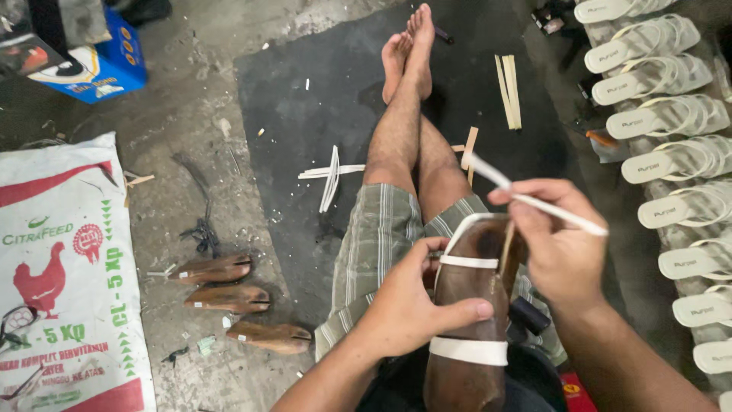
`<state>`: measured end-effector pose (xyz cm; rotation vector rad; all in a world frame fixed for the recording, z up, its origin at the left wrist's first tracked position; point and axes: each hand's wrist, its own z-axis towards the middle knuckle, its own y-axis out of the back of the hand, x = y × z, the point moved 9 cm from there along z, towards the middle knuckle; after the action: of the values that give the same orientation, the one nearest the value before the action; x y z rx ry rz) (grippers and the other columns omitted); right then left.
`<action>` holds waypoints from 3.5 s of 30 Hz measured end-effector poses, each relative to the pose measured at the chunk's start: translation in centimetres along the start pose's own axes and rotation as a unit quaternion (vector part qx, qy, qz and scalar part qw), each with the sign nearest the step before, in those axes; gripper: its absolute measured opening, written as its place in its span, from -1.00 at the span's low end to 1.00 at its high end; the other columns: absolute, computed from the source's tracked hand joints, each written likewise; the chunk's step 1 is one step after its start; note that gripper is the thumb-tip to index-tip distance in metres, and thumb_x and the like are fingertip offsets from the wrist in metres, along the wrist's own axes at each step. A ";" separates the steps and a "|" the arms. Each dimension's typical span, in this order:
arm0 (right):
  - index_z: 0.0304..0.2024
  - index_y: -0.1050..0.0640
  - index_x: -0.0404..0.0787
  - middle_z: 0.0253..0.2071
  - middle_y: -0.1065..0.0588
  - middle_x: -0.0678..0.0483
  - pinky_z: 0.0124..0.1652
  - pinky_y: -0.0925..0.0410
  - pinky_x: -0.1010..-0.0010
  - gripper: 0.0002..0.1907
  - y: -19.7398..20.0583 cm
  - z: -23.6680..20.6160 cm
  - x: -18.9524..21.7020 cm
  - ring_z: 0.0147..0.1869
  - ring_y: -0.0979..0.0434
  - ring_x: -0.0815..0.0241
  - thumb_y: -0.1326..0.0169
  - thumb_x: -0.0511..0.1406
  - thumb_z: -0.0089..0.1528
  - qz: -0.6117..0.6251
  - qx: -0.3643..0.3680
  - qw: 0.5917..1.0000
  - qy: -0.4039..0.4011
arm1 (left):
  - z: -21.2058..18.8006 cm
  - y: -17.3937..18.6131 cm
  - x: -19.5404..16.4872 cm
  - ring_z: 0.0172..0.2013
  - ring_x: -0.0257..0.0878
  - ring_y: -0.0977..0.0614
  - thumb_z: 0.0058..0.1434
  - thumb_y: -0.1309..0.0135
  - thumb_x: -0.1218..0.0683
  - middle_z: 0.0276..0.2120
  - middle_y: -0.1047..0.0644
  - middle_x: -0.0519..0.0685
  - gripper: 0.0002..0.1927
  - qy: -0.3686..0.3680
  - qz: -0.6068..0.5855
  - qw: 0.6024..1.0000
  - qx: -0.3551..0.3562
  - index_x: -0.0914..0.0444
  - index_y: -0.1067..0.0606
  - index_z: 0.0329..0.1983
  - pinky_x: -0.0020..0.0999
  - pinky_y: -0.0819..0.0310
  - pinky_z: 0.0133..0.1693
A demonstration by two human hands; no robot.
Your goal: The person assembles sandals by attaching white straps to a brown sole using a wooden last and a hammer. They repeatedly position the straps, hammer them into place, and place the finished sandals on a nearby rack.
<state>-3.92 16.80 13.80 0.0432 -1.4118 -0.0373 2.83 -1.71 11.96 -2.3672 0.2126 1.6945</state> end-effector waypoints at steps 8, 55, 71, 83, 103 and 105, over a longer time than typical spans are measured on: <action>0.04 -0.48 -0.38 -0.17 -0.58 -0.11 -0.07 -0.53 0.37 -0.76 1.3 -3.7 2.6 -0.13 -0.63 0.18 -0.06 -0.44 0.32 0.134 0.114 0.984 -0.033 | -0.7 0.2 3.4 0.04 -0.27 -0.60 0.06 -0.37 -0.03 0.04 -0.58 0.06 -0.24 0.016 -0.176 0.984 0.006 0.38 -0.39 0.27 -0.32 -0.51 0.10; -0.22 -0.60 -0.40 -0.15 -0.56 -0.09 -0.03 -0.41 0.33 -0.84 -2.7 -10.7 -6.2 -0.06 -0.55 0.16 -0.26 -0.38 0.25 0.283 0.231 0.885 -0.288 | -5.2 0.2 9.6 0.22 -0.02 -0.49 0.17 -0.22 -0.19 0.24 -0.41 0.19 -0.06 -0.005 -0.374 0.928 -0.005 0.39 -0.13 0.44 -0.09 -0.35 0.27; -0.13 -0.55 -0.40 0.08 -0.48 -0.10 0.09 -0.40 0.21 -0.77 -3.2 -8.7 -5.0 0.13 -0.51 0.06 -0.29 -0.39 0.25 0.328 0.184 0.879 -0.294 | -5.4 -0.2 5.3 0.26 -0.14 -0.42 0.26 -0.20 -0.13 0.27 -0.37 0.13 -0.09 -0.041 -0.288 0.956 -0.039 0.39 -0.06 0.48 -0.17 -0.27 0.32; 0.21 -0.48 -0.49 0.14 -0.53 -0.15 0.19 -0.33 0.22 -0.23 -1.4 -7.8 -5.1 0.22 -0.49 0.08 -0.19 0.06 0.27 0.153 0.262 0.917 -0.260 | -1.8 -2.7 -0.1 0.27 -0.21 -0.40 0.41 -0.05 0.02 0.24 -0.37 0.10 -0.32 -0.076 -0.189 0.978 -0.040 0.39 -0.09 0.44 -0.23 -0.26 0.34; -0.11 -0.51 -0.35 -0.27 -0.55 0.01 -0.14 -0.40 0.51 -0.55 3.9 -1.2 -7.5 -0.20 -0.54 0.30 -0.03 -0.04 0.48 0.076 0.115 0.976 -0.171 | 1.4 -3.1 7.8 -0.06 -0.26 -0.63 0.40 -0.08 0.10 0.02 -0.52 0.07 -0.80 0.067 -0.342 0.934 0.079 0.37 -0.47 -0.12 -0.29 -0.70 -0.08; -0.11 -0.50 -0.36 -0.28 -0.54 -0.05 -0.18 -0.40 0.47 -0.53 4.1 -1.4 -7.9 -0.24 -0.53 0.26 -0.02 -0.03 0.49 0.079 0.108 0.976 -0.174 | 1.8 -3.1 8.1 -0.04 -0.22 -0.63 0.41 -0.09 0.09 0.05 -0.53 0.10 -0.78 0.064 -0.338 0.935 0.081 0.38 -0.49 -0.10 -0.23 -0.70 -0.07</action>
<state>-3.80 21.28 6.00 0.1084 -1.7609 0.2530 4.54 1.81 4.01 -2.0794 -0.3899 1.1456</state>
